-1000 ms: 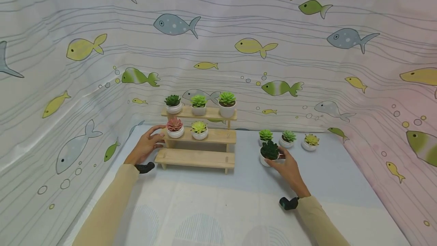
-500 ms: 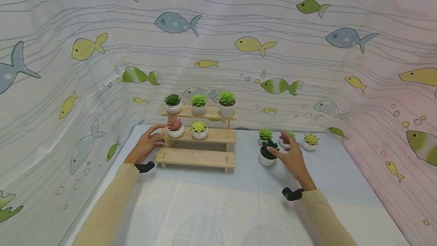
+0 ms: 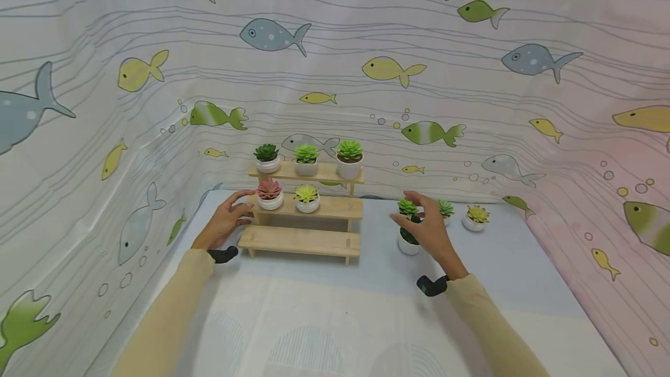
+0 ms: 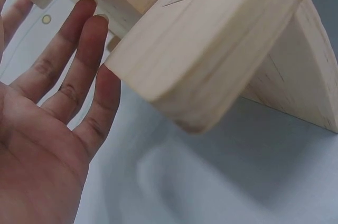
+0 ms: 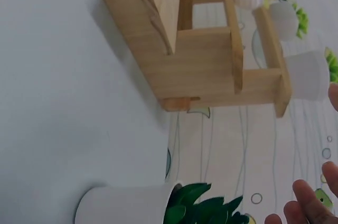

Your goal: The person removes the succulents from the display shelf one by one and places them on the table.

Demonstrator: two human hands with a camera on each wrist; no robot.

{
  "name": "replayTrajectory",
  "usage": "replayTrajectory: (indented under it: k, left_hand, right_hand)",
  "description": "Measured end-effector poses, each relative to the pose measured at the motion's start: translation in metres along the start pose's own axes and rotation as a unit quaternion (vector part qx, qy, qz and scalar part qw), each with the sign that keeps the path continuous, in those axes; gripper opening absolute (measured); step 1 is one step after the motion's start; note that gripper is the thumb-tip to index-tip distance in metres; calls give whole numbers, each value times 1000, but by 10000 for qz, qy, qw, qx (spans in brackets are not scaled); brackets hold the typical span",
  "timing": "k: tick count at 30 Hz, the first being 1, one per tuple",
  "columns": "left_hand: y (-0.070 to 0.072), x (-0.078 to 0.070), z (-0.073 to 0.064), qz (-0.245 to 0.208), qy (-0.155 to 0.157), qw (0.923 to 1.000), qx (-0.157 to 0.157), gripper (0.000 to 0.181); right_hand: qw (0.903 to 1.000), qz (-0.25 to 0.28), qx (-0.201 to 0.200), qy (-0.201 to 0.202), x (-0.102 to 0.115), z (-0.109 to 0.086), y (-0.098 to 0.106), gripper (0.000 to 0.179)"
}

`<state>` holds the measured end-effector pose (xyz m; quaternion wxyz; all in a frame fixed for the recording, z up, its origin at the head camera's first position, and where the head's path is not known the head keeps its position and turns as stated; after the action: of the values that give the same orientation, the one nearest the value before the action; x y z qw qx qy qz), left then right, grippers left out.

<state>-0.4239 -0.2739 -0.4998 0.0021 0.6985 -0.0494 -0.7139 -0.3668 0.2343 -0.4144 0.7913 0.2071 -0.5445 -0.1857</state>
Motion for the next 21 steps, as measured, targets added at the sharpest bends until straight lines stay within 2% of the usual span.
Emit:
replayTrajectory:
  k: [10,21]
  left_hand:
    - [-1,-3,1,-48,-51,10000,64,53]
    - [-3,-4,-3,-285,158,9994,111,54]
  right_hand:
    - [9981,307,415,336,31,16,-40,74]
    - [9928,587,773,701,57,33,-87,67]
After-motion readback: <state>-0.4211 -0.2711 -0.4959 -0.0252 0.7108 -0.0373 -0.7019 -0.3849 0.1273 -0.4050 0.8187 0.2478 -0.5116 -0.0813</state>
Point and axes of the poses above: each hand's wrist, its own z-axis towards the middle knuckle, its own y-axis out of the back of the hand, x = y × z, the point moved 10 cm from there along z, towards the middle knuckle, and after that the axes turned 4 degrees about -z, right-handed, at the moved point
